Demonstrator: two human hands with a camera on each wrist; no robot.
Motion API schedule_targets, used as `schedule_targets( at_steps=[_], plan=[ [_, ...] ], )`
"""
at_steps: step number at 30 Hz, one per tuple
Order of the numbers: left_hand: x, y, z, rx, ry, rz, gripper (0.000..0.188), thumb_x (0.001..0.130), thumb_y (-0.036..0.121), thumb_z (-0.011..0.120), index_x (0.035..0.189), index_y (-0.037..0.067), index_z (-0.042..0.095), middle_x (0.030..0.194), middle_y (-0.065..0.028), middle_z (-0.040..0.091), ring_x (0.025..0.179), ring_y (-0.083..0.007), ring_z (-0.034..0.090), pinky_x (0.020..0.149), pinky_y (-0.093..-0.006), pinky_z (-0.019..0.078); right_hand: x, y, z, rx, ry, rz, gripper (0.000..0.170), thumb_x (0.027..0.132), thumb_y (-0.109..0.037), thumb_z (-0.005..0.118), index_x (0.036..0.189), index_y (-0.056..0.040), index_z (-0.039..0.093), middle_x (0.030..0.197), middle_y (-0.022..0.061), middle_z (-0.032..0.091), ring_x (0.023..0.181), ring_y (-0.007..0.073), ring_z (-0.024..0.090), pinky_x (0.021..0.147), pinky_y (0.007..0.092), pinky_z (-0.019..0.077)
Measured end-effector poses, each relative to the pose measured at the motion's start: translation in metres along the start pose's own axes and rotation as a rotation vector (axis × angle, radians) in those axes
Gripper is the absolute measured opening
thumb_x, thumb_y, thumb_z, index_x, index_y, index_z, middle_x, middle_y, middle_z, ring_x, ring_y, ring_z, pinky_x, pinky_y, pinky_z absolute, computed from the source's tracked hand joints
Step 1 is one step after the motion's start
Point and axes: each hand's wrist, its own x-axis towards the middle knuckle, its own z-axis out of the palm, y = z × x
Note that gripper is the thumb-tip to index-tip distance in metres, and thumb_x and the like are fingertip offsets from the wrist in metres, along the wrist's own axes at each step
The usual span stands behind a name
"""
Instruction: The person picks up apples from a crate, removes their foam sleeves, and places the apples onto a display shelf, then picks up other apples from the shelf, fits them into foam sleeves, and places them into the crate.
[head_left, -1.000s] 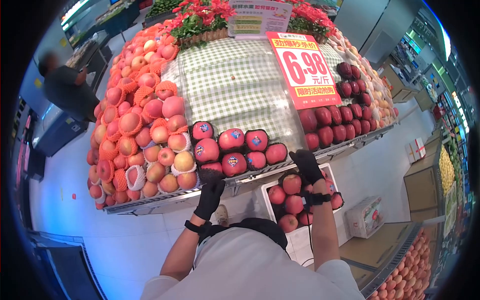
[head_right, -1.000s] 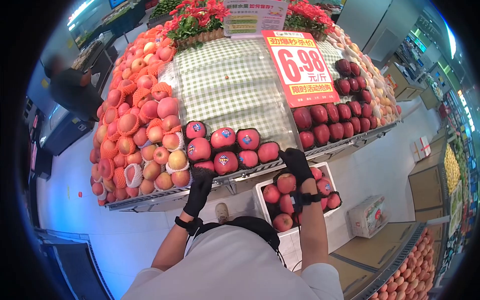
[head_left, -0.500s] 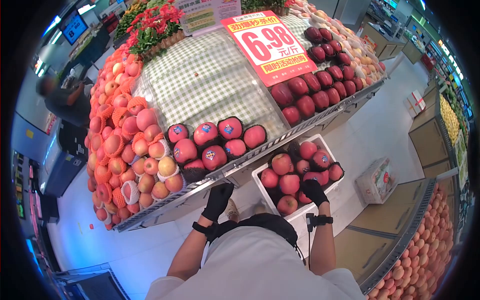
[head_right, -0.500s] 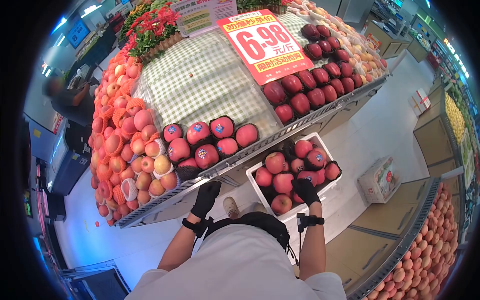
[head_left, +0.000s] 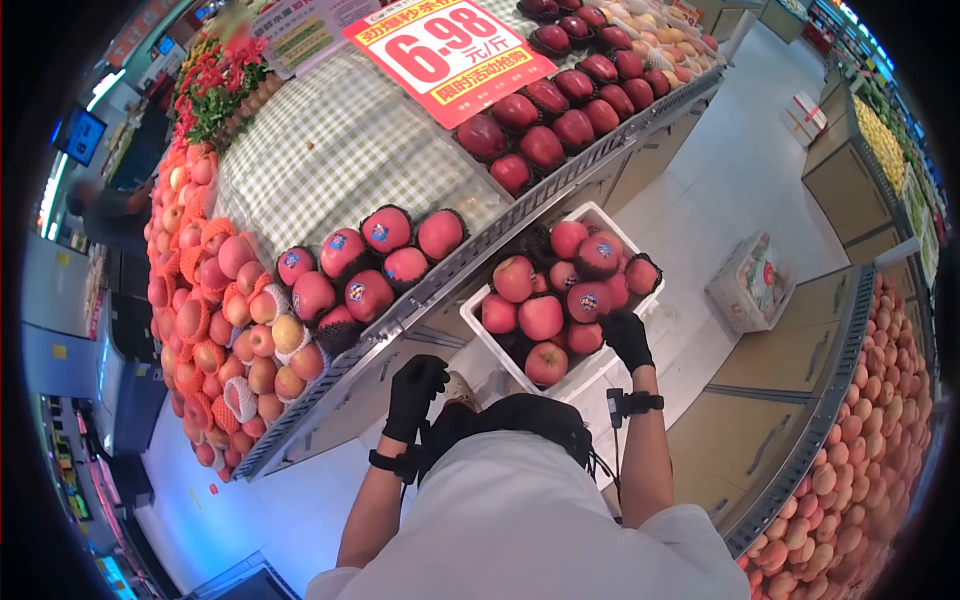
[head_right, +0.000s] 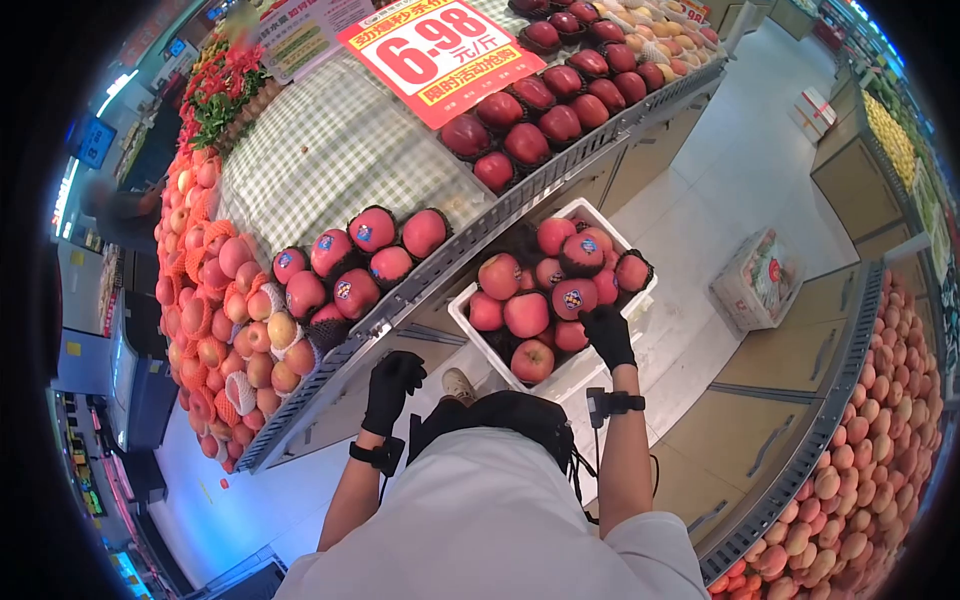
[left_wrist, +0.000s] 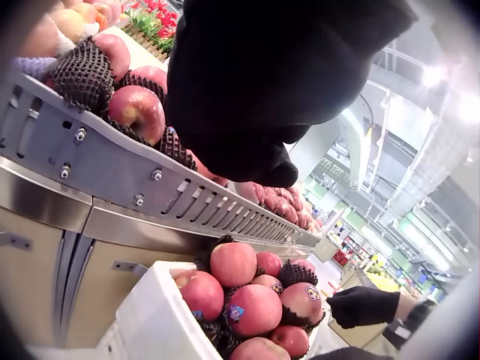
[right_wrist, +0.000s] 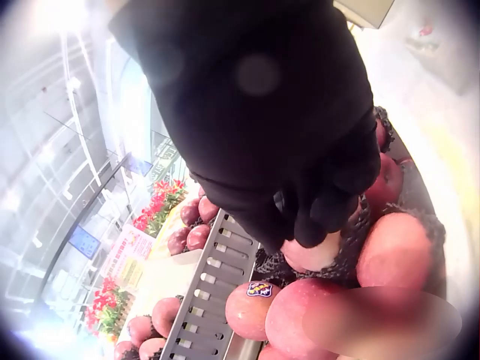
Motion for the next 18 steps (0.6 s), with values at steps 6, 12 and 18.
schedule_targets(
  at_steps=[6, 12, 18],
  plan=[
    [-0.006, -0.004, 0.002, -0.016, -0.003, 0.038, 0.021, 0.097, 0.02, 0.057, 0.101, 0.002, 0.067, 0.079, -0.0051, 0.068, 0.066, -0.0111, 0.061, 0.056, -0.0242, 0.0449, 0.027, 0.002, -0.006, -0.089, 0.299, -0.15, 0.034, 0.082, -0.027, 0.077, 0.101, -0.0017, 0.065, 0.087, 0.0108, 0.069, 0.081, 0.0232, 0.068, 0.072, 0.0358, 0.0541],
    [-0.017, -0.009, 0.001, -0.022, 0.009, 0.052, 0.023, 0.098, 0.022, 0.056, 0.1, 0.001, 0.066, 0.08, -0.0056, 0.067, 0.067, -0.0117, 0.061, 0.057, -0.0247, 0.0456, 0.095, -0.029, 0.009, -0.234, 0.282, -0.33, 0.089, 0.065, -0.046, 0.084, 0.136, -0.0068, 0.049, 0.13, 0.023, 0.053, 0.118, 0.0396, 0.054, 0.102, 0.0473, 0.0445],
    [-0.027, -0.009, -0.007, -0.062, 0.061, 0.067, 0.025, 0.099, 0.023, 0.056, 0.1, 0.001, 0.066, 0.08, -0.0059, 0.067, 0.067, -0.012, 0.061, 0.058, -0.0251, 0.0459, 0.119, -0.055, 0.027, -0.464, 0.069, -0.001, 0.109, 0.061, -0.046, 0.084, 0.15, -0.0161, 0.03, 0.142, 0.0245, 0.043, 0.128, 0.0401, 0.05, 0.104, 0.0479, 0.0457]
  ],
)
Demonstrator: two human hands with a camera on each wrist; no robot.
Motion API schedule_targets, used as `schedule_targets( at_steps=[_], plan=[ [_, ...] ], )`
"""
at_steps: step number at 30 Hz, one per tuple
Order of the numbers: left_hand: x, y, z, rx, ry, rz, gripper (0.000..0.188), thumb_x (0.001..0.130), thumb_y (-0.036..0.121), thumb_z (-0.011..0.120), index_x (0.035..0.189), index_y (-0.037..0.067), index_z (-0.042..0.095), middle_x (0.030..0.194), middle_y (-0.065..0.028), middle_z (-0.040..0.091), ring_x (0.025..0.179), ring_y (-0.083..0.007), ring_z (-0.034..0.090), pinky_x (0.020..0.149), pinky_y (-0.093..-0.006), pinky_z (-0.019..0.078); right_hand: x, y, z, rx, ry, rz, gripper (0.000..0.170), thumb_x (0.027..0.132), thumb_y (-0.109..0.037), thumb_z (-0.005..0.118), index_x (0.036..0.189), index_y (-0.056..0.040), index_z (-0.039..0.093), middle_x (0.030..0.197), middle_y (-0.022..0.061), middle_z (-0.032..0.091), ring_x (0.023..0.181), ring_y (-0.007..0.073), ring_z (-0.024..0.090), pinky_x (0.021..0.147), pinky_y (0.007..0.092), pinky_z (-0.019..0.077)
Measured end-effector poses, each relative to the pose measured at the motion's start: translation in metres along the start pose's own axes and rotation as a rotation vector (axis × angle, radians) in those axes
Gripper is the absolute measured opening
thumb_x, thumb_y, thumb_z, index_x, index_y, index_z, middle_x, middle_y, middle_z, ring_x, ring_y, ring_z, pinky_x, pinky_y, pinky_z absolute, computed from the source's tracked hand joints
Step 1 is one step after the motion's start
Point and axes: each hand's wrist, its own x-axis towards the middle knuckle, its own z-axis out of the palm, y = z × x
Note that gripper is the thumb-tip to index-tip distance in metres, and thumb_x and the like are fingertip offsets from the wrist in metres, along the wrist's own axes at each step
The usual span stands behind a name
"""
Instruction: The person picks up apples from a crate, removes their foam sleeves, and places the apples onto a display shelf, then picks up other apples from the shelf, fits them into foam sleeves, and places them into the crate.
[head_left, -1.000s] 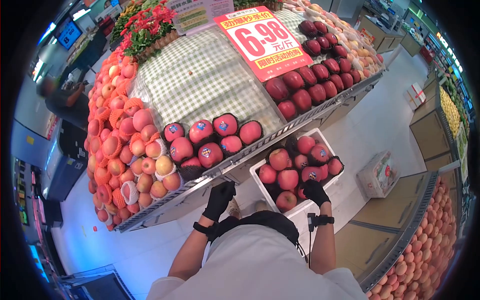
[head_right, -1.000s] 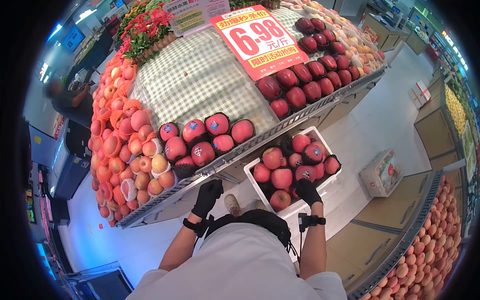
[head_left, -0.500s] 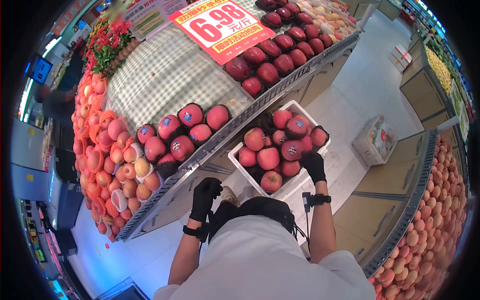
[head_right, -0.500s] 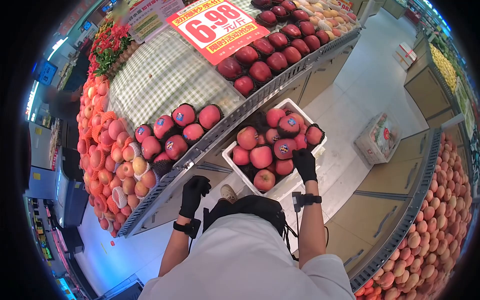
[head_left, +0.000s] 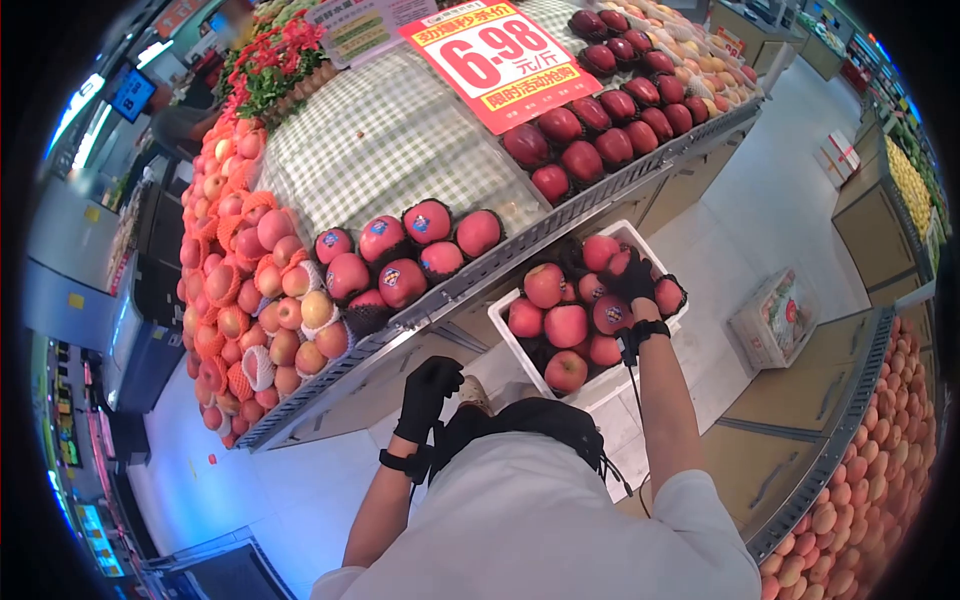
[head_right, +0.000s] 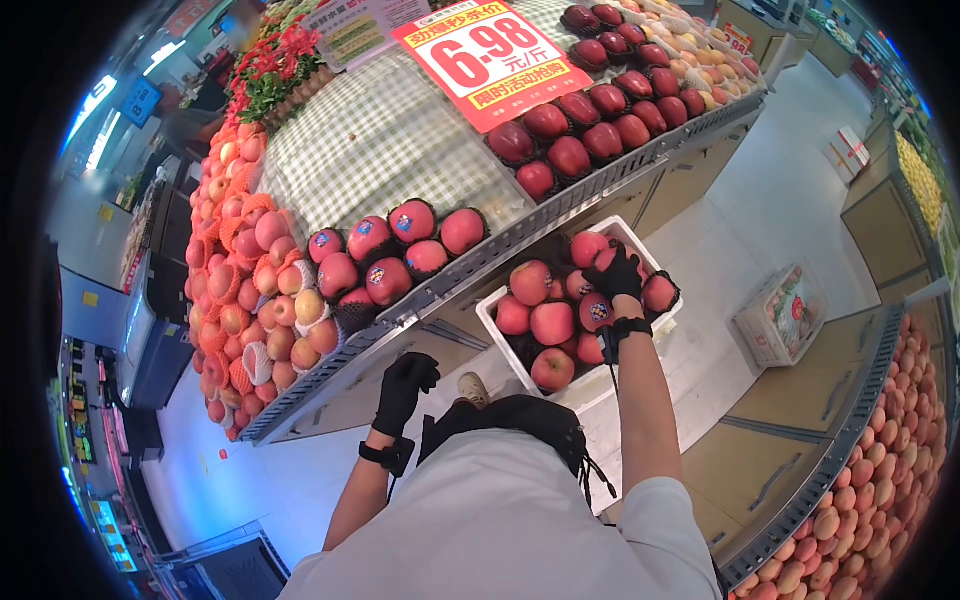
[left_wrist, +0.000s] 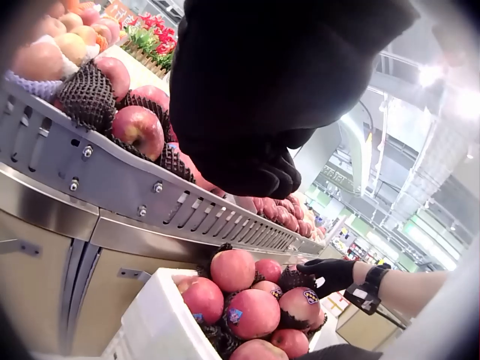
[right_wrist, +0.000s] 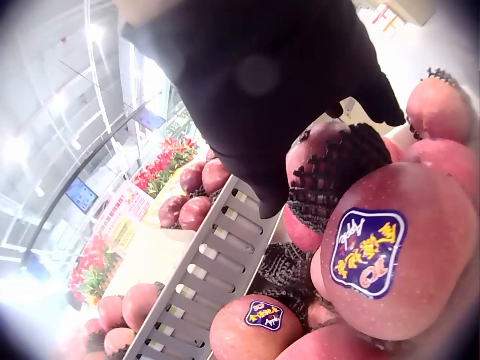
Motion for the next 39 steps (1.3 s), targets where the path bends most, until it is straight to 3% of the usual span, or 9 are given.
schedule_targets(
  at_steps=[9, 16, 17, 20, 21, 25, 28, 34, 39],
  plan=[
    [-0.011, -0.004, -0.006, -0.024, 0.063, -0.011, 0.021, 0.098, 0.02, 0.056, 0.1, 0.002, 0.067, 0.081, -0.0052, 0.067, 0.07, -0.0115, 0.062, 0.061, -0.0255, 0.0477, -0.005, -0.026, -0.014, -0.061, 0.087, -0.023, 0.069, 0.072, -0.036, 0.074, 0.13, -0.0074, 0.05, 0.125, 0.0263, 0.057, 0.116, 0.0422, 0.059, 0.097, 0.0486, 0.0503],
    [-0.002, 0.011, 0.002, -0.009, 0.041, -0.006, 0.021, 0.098, 0.019, 0.057, 0.103, 0.001, 0.065, 0.082, -0.0056, 0.067, 0.07, -0.0119, 0.061, 0.063, -0.0257, 0.0481, -0.016, -0.051, -0.049, 0.208, 0.266, -0.214, 0.078, 0.071, -0.047, 0.076, 0.126, 0.0026, 0.051, 0.108, 0.0275, 0.065, 0.098, 0.0436, 0.066, 0.084, 0.0468, 0.0557],
    [0.0, 0.013, 0.004, -0.008, 0.031, -0.012, 0.019, 0.097, 0.018, 0.059, 0.105, 0.002, 0.066, 0.083, -0.005, 0.067, 0.071, -0.0114, 0.061, 0.064, -0.0254, 0.0484, -0.022, -0.054, -0.055, 0.328, 0.219, -0.337, 0.07, 0.076, -0.039, 0.078, 0.126, 0.0013, 0.052, 0.107, 0.0189, 0.066, 0.097, 0.0328, 0.067, 0.082, 0.0409, 0.0564],
    [0.008, 0.018, 0.013, -0.054, 0.012, 0.032, 0.02, 0.094, 0.014, 0.062, 0.111, 0.004, 0.064, 0.09, -0.004, 0.067, 0.075, -0.0116, 0.062, 0.067, -0.0268, 0.0503, -0.023, -0.057, -0.054, 0.893, -0.318, -0.415, 0.046, 0.083, -0.02, 0.074, 0.119, -0.0024, 0.053, 0.103, 0.0122, 0.065, 0.097, 0.0218, 0.066, 0.079, 0.0347, 0.0563],
    [0.012, 0.017, 0.017, -0.044, 0.015, 0.074, 0.022, 0.093, 0.012, 0.063, 0.114, 0.005, 0.063, 0.094, -0.004, 0.067, 0.078, -0.0118, 0.062, 0.069, -0.027, 0.0508, -0.081, -0.095, -0.078, 1.074, -0.224, -0.243, 0.044, 0.089, -0.012, 0.069, 0.127, -0.004, 0.048, 0.106, 0.0087, 0.063, 0.097, 0.0157, 0.064, 0.078, 0.0308, 0.0561],
    [0.025, 0.021, 0.03, 0.0, -0.001, 0.212, 0.037, 0.088, 0.006, 0.067, 0.124, 0.006, 0.058, 0.113, -0.0048, 0.064, 0.093, -0.013, 0.062, 0.079, -0.0281, 0.052, -0.109, -0.103, -0.049, 1.276, -0.374, -0.175, 0.045, 0.096, -0.017, 0.062, 0.135, -0.0052, 0.044, 0.113, 0.0095, 0.061, 0.103, 0.0169, 0.062, 0.087, 0.0322, 0.0552],
    [0.028, 0.037, 0.039, -0.004, -0.036, 0.242, 0.045, 0.087, 0.007, 0.069, 0.13, 0.008, 0.054, 0.126, -0.0053, 0.059, 0.105, -0.0155, 0.06, 0.087, -0.0298, 0.0507, -0.135, -0.105, -0.036, 1.542, -0.733, -0.004, 0.047, 0.102, -0.028, 0.052, 0.141, -0.0043, 0.042, 0.127, 0.0132, 0.055, 0.114, 0.0241, 0.058, 0.101, 0.036, 0.048],
    [0.037, 0.047, 0.049, 0.112, 0.017, 0.302, 0.054, 0.085, 0.01, 0.073, 0.134, 0.008, 0.051, 0.133, -0.0071, 0.055, 0.116, -0.0185, 0.055, 0.089, -0.031, 0.0503, -0.15, -0.126, -0.002, 1.792, -0.877, 0.145, 0.042, 0.101, -0.021, 0.054, 0.138, -0.0022, 0.047, 0.131, 0.0123, 0.057, 0.113, 0.0235, 0.061, 0.1, 0.0341, 0.0506],
    [0.035, 0.045, 0.051, 0.066, 0.076, 0.29, 0.057, 0.085, 0.015, 0.075, 0.135, 0.006, 0.05, 0.126, -0.0098, 0.057, 0.107, -0.0201, 0.059, 0.089, -0.0329, 0.0514, -0.177, -0.152, -0.024, 1.661, -0.828, -0.01, 0.044, 0.102, -0.025, 0.051, 0.141, -0.0043, 0.044, 0.134, 0.0118, 0.055, 0.123, 0.0229, 0.054, 0.109, 0.0379, 0.0432]
  ],
)
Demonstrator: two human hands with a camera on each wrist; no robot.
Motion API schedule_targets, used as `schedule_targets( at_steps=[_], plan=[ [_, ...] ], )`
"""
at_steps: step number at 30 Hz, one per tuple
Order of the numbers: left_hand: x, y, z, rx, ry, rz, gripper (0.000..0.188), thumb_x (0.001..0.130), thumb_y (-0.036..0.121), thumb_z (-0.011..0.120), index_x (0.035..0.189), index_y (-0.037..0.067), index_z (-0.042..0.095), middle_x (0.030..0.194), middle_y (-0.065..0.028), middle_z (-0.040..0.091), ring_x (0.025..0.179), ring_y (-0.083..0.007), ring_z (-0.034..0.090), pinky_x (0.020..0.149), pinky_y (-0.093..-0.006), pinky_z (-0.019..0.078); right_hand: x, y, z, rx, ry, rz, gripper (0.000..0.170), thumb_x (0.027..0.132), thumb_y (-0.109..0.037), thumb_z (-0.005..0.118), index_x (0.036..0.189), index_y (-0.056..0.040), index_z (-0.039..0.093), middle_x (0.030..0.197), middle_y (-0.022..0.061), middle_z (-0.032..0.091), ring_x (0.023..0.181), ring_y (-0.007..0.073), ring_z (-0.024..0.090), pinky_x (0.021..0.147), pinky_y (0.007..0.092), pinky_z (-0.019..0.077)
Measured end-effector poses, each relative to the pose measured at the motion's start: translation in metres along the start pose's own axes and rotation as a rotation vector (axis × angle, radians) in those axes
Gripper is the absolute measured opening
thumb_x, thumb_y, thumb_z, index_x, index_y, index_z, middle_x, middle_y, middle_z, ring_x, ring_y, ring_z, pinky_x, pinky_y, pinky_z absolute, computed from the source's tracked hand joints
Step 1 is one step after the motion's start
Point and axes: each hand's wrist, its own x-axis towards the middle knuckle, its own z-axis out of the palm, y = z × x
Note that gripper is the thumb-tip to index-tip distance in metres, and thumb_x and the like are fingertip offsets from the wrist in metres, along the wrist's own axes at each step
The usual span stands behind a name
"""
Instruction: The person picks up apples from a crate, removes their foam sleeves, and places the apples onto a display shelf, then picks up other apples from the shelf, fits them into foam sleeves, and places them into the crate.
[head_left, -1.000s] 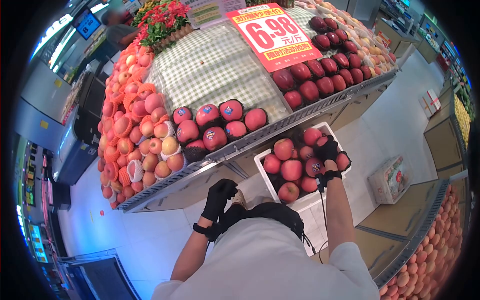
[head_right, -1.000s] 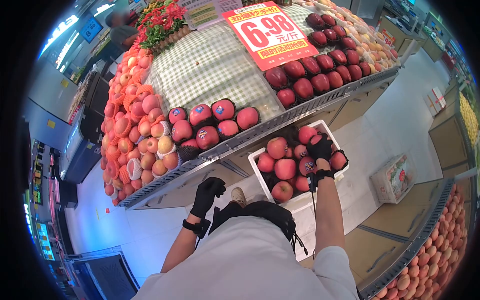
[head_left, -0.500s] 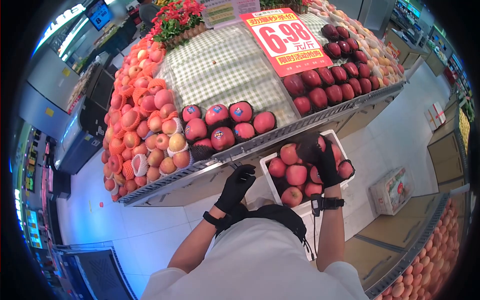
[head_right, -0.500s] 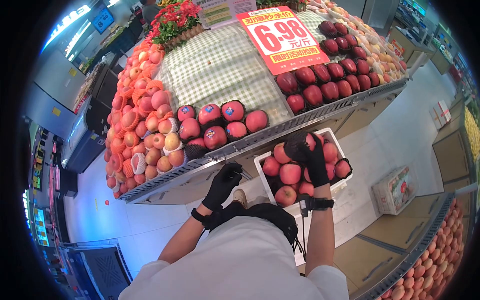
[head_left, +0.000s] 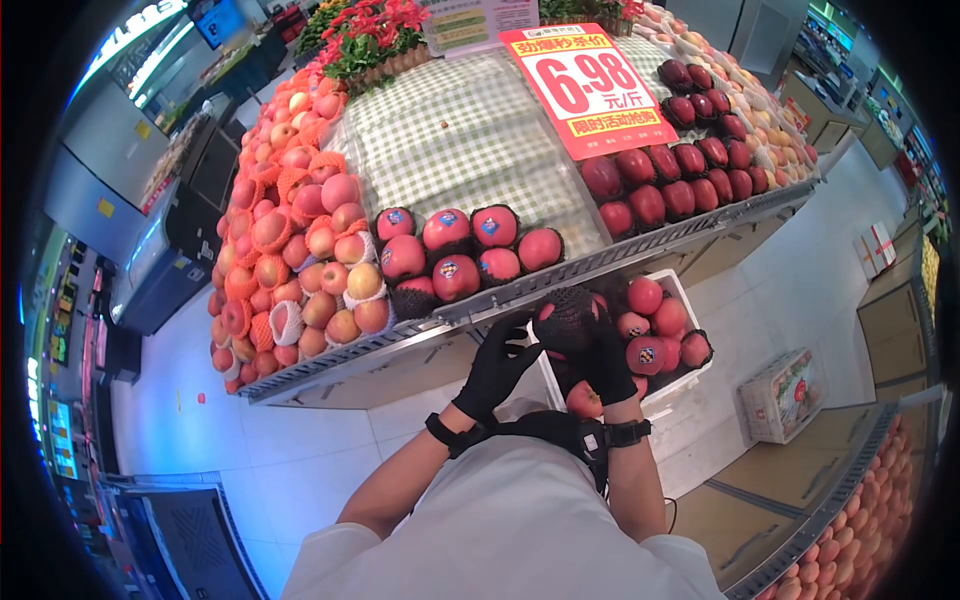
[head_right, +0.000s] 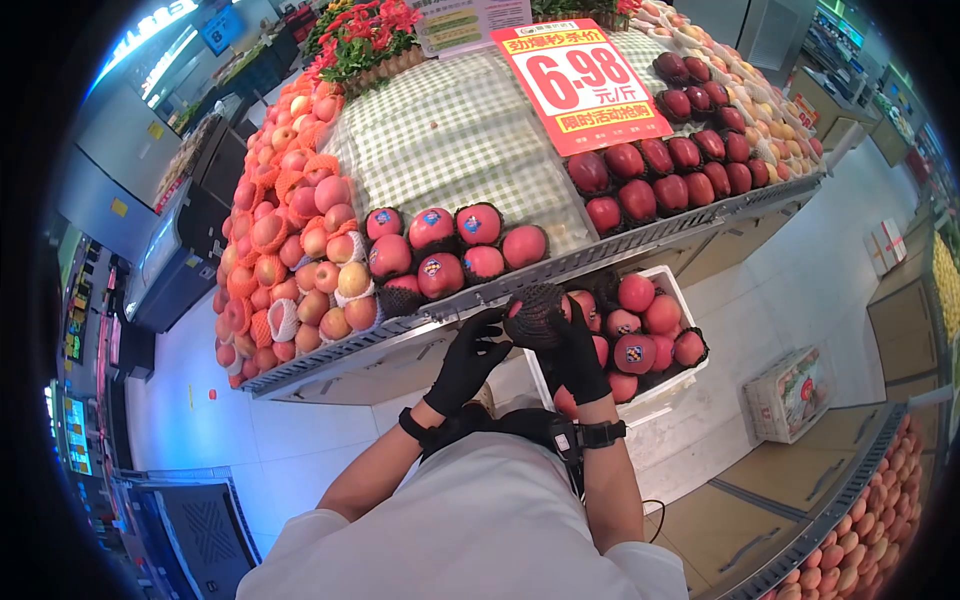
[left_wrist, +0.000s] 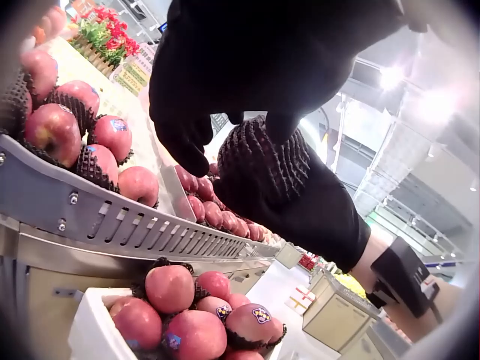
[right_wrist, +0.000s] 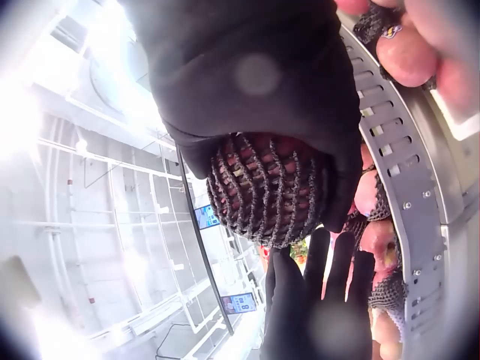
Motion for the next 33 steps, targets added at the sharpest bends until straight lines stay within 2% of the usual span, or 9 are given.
schedule_targets(
  at_steps=[1, 4, 8, 13, 16, 22, 25, 28, 33],
  plan=[
    [0.0, 0.0, 0.001, -0.055, -0.002, -0.025, 0.054, 0.086, 0.014, 0.074, 0.134, 0.006, 0.05, 0.126, -0.0093, 0.057, 0.108, -0.0191, 0.058, 0.09, -0.0326, 0.0507, 0.0, 0.001, 0.004, -0.087, 0.008, -0.042, 0.045, 0.102, -0.026, 0.051, 0.141, -0.0048, 0.043, 0.134, 0.0117, 0.054, 0.124, 0.0229, 0.053, 0.11, 0.0385, 0.0416],
    [0.004, 0.01, 0.0, -0.183, 0.029, -0.091, 0.05, 0.087, 0.012, 0.073, 0.131, 0.004, 0.051, 0.122, -0.0083, 0.058, 0.106, -0.0173, 0.058, 0.092, -0.032, 0.0497, 0.011, 0.012, -0.002, 0.231, -0.143, 0.048, 0.047, 0.103, -0.027, 0.05, 0.144, -0.0081, 0.038, 0.135, 0.012, 0.053, 0.123, 0.024, 0.055, 0.107, 0.0384, 0.0454],
    [0.006, 0.009, -0.003, -0.097, 0.11, -0.012, 0.047, 0.085, 0.011, 0.075, 0.125, 0.003, 0.053, 0.116, -0.0075, 0.058, 0.104, -0.0163, 0.058, 0.091, -0.0307, 0.0495, 0.002, 0.007, 0.021, -0.033, -0.066, -0.002, 0.05, 0.102, -0.025, 0.051, 0.146, -0.0102, 0.034, 0.135, 0.0112, 0.052, 0.121, 0.0241, 0.055, 0.099, 0.0343, 0.0503],
    [0.0, 0.018, -0.007, -0.184, 0.093, 0.003, 0.055, 0.08, 0.006, 0.078, 0.127, 0.004, 0.051, 0.118, -0.0076, 0.057, 0.107, -0.0172, 0.057, 0.093, -0.0318, 0.0492, 0.016, 0.017, -0.017, -0.214, -0.083, 0.102, 0.058, 0.096, -0.015, 0.059, 0.147, -0.0096, 0.032, 0.134, 0.01, 0.051, 0.119, 0.0191, 0.054, 0.094, 0.0288, 0.0498],
    [-0.001, 0.015, -0.008, -0.261, 0.048, 0.039, 0.063, 0.078, 0.003, 0.079, 0.132, 0.004, 0.047, 0.125, -0.0088, 0.054, 0.114, -0.0189, 0.055, 0.097, -0.0333, 0.0483, 0.0, 0.001, 0.011, -0.6, -0.048, -0.128, 0.066, 0.09, -0.013, 0.066, 0.147, -0.0079, 0.033, 0.132, 0.0103, 0.051, 0.12, 0.0178, 0.052, 0.097, 0.0297, 0.0476],
    [-0.001, 0.022, -0.016, -0.214, -0.023, 0.025, 0.073, 0.079, 0.001, 0.077, 0.142, 0.005, 0.04, 0.134, -0.011, 0.05, 0.124, -0.0227, 0.051, 0.102, -0.0371, 0.0465, -0.007, -0.013, 0.038, -0.822, -0.047, -0.345, 0.08, 0.076, -0.011, 0.081, 0.142, -0.0031, 0.037, 0.132, 0.012, 0.051, 0.124, 0.0212, 0.051, 0.107, 0.0341, 0.0411],
    [-0.004, 0.029, -0.02, -0.253, -0.018, 0.013, 0.074, 0.08, 0.001, 0.075, 0.144, 0.005, 0.038, 0.136, -0.0111, 0.049, 0.126, -0.0234, 0.05, 0.104, -0.0381, 0.045, 0.002, -0.006, 0.031, -1.02, -0.059, -0.547, 0.085, 0.071, -0.01, 0.086, 0.14, -0.0018, 0.038, 0.132, 0.0128, 0.051, 0.123, 0.0218, 0.052, 0.106, 0.0349, 0.0434],
    [-0.007, 0.043, -0.017, -0.172, 0.064, 0.087, 0.072, 0.082, 0.001, 0.073, 0.145, 0.006, 0.038, 0.138, -0.011, 0.048, 0.126, -0.0227, 0.05, 0.105, -0.0381, 0.0436, -0.016, -0.016, 0.059, -0.935, -0.037, -0.468, 0.088, 0.069, -0.01, 0.089, 0.14, -0.0017, 0.037, 0.131, 0.0132, 0.052, 0.122, 0.0225, 0.053, 0.103, 0.0358, 0.046],
    [-0.006, 0.054, -0.017, -0.106, 0.148, 0.209, 0.067, 0.083, 0.001, 0.071, 0.143, 0.006, 0.042, 0.14, -0.0104, 0.048, 0.126, -0.0209, 0.05, 0.105, -0.037, 0.0432, -0.022, -0.013, 0.073, -1.052, -0.071, -0.619, 0.089, 0.068, -0.011, 0.09, 0.139, -0.0021, 0.037, 0.131, 0.0143, 0.052, 0.12, 0.0235, 0.054, 0.101, 0.0366, 0.0479]
  ],
)
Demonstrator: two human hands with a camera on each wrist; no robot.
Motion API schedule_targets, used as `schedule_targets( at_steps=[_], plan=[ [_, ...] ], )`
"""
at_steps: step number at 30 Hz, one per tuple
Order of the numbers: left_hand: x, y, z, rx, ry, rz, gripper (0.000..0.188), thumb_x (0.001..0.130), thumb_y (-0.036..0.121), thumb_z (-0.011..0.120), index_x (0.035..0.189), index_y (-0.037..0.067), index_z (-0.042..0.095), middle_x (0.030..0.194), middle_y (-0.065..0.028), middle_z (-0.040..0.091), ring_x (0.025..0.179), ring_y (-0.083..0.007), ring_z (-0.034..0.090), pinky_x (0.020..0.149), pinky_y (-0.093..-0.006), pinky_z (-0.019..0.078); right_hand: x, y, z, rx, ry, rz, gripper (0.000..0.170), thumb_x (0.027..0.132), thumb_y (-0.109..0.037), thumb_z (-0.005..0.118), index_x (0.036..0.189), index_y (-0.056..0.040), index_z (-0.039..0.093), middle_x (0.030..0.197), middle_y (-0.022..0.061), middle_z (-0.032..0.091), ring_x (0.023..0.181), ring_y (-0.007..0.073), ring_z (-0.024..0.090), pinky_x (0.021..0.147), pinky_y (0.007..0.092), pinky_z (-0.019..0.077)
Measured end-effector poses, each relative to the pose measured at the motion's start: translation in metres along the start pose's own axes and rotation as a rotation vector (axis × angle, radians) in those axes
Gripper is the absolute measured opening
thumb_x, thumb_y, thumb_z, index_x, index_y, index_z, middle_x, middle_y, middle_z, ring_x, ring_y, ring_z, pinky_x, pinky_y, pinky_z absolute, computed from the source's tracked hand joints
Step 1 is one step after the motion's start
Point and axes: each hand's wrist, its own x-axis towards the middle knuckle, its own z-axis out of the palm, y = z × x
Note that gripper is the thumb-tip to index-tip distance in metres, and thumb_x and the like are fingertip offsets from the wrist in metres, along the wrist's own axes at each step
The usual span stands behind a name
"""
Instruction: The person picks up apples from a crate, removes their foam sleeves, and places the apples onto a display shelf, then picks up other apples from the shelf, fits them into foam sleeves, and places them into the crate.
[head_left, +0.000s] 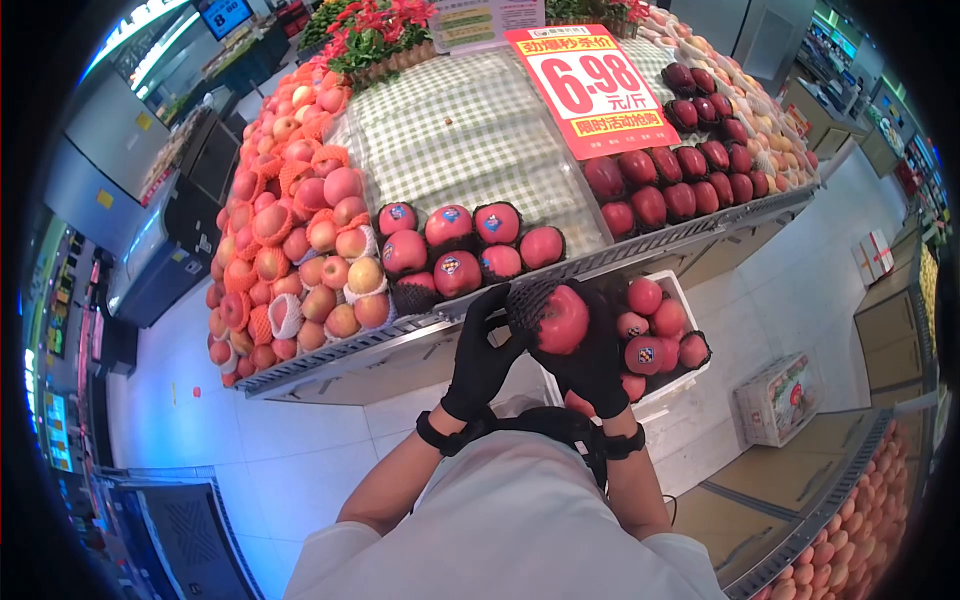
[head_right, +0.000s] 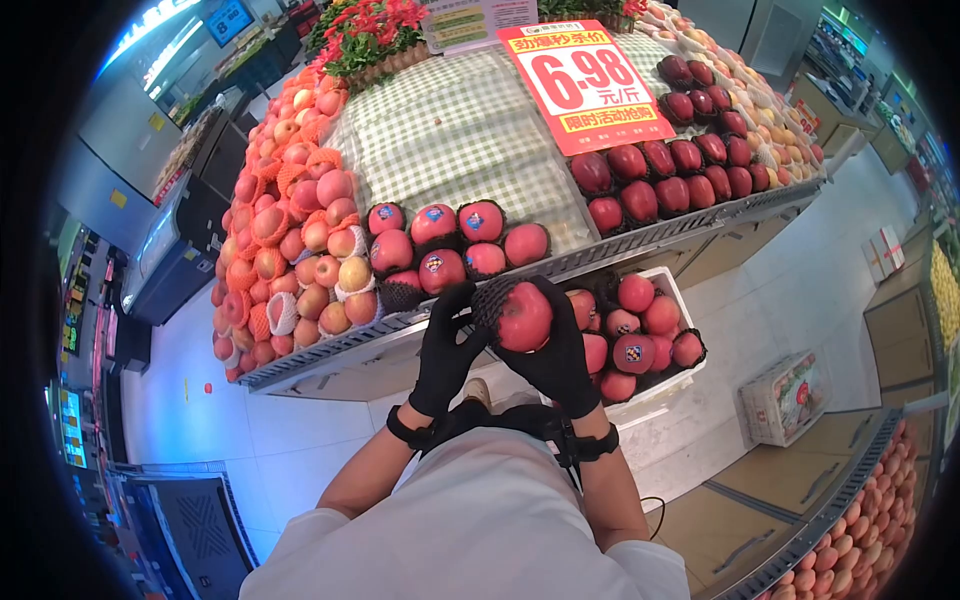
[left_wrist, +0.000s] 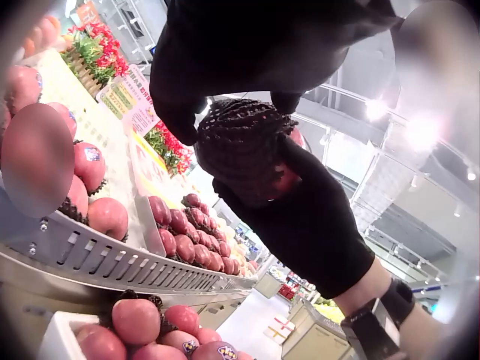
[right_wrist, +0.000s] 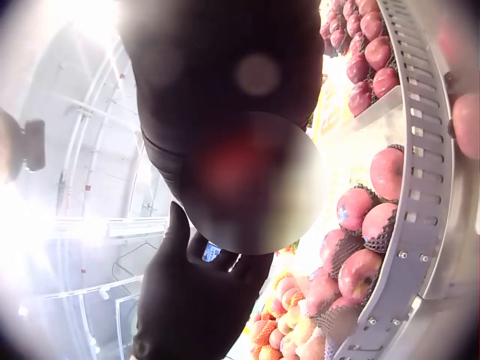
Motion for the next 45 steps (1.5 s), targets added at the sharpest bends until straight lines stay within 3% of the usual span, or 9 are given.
schedule_targets(
  at_steps=[5, 8, 14, 17, 23, 26, 35, 40, 45],
  plan=[
    [0.001, -0.006, -0.011, 0.098, -0.029, 0.066, 0.043, 0.083, 0.002, 0.072, 0.123, 0.005, 0.058, 0.137, -0.0119, 0.053, 0.123, -0.022, 0.054, 0.104, -0.0354, 0.0435, -0.004, -0.001, -0.003, -0.039, -0.023, -0.06, 0.089, 0.068, -0.011, 0.09, 0.139, -0.002, 0.038, 0.13, 0.0144, 0.052, 0.119, 0.0239, 0.055, 0.101, 0.0367, 0.0483],
    [0.002, -0.014, -0.022, -0.101, -0.072, -0.113, 0.033, 0.084, -0.001, 0.068, 0.115, 0.003, 0.058, 0.138, -0.0109, 0.052, 0.122, -0.0202, 0.053, 0.102, -0.0351, 0.0433, -0.005, -0.003, -0.006, -0.04, -0.02, -0.091, 0.088, 0.068, -0.01, 0.09, 0.138, -0.002, 0.038, 0.129, 0.0139, 0.053, 0.118, 0.024, 0.056, 0.1, 0.0367, 0.0486],
    [-0.001, 0.016, -0.021, 0.123, -0.018, 0.097, 0.056, 0.082, 0.001, 0.071, 0.134, 0.004, 0.05, 0.14, -0.0113, 0.052, 0.127, -0.0208, 0.052, 0.106, -0.0348, 0.0418, -0.002, -0.011, -0.007, -0.051, -0.06, -0.1, 0.085, 0.068, -0.01, 0.089, 0.136, -0.0018, 0.04, 0.128, 0.0135, 0.054, 0.117, 0.0245, 0.057, 0.098, 0.0354, 0.0493],
    [-0.002, 0.019, -0.025, -0.179, -0.203, 0.014, 0.071, 0.079, 0.005, 0.076, 0.142, 0.005, 0.043, 0.142, -0.0119, 0.05, 0.13, -0.0222, 0.049, 0.109, -0.036, 0.0402, -0.002, -0.015, -0.004, -0.109, -0.04, -0.157, 0.084, 0.068, -0.01, 0.089, 0.136, -0.0016, 0.041, 0.128, 0.0146, 0.054, 0.117, 0.0264, 0.056, 0.098, 0.0359, 0.0495],
    [-0.004, 0.033, -0.004, 0.176, -0.196, -0.041, 0.089, 0.071, 0.018, 0.087, 0.144, 0.004, 0.039, 0.143, -0.0114, 0.049, 0.13, -0.0227, 0.049, 0.108, -0.038, 0.0416, -0.011, -0.002, -0.001, -0.138, -0.102, -0.128, 0.086, 0.069, -0.01, 0.087, 0.14, -0.0022, 0.04, 0.134, 0.018, 0.049, 0.126, 0.0335, 0.049, 0.103, 0.0411, 0.0455],
    [-0.002, 0.022, -0.003, 0.033, -0.124, -0.087, 0.096, 0.064, 0.021, 0.091, 0.143, 0.004, 0.039, 0.139, -0.0111, 0.051, 0.128, -0.0228, 0.051, 0.107, -0.038, 0.0429, -0.011, -0.006, 0.0, -0.222, -0.133, -0.198, 0.085, 0.069, -0.01, 0.085, 0.141, -0.0031, 0.04, 0.137, 0.0186, 0.047, 0.13, 0.0356, 0.045, 0.106, 0.0431, 0.0433],
    [-0.005, 0.004, -0.017, 0.082, -0.064, 0.056, 0.09, 0.065, 0.014, 0.088, 0.141, 0.005, 0.04, 0.135, -0.0112, 0.052, 0.126, -0.0218, 0.051, 0.106, -0.0377, 0.0426, -0.007, -0.012, -0.004, -0.234, -0.14, -0.153, 0.076, 0.071, -0.012, 0.084, 0.137, -0.0044, 0.046, 0.135, 0.0172, 0.049, 0.129, 0.0334, 0.046, 0.103, 0.0419, 0.0454],
    [-0.007, -0.008, -0.031, -0.175, -0.058, -0.148, 0.082, 0.067, 0.006, 0.078, 0.141, 0.005, 0.042, 0.135, -0.0097, 0.053, 0.127, -0.0216, 0.051, 0.107, -0.0371, 0.0409, -0.004, -0.014, -0.009, 0.021, -0.231, 0.033, 0.08, 0.069, -0.015, 0.087, 0.137, -0.0052, 0.046, 0.132, 0.0148, 0.053, 0.126, 0.0313, 0.049, 0.101, 0.0413, 0.0446],
    [-0.002, -0.003, -0.028, -0.045, -0.097, -0.059, 0.088, 0.065, 0.013, 0.087, 0.14, 0.005, 0.042, 0.136, -0.0103, 0.053, 0.125, -0.0214, 0.052, 0.105, -0.0375, 0.0441, -0.005, -0.031, -0.012, -0.323, -0.201, -0.148, 0.085, 0.067, -0.017, 0.088, 0.138, -0.0052, 0.043, 0.132, 0.0159, 0.052, 0.126, 0.0342, 0.048, 0.104, 0.0441, 0.0414]
  ],
)
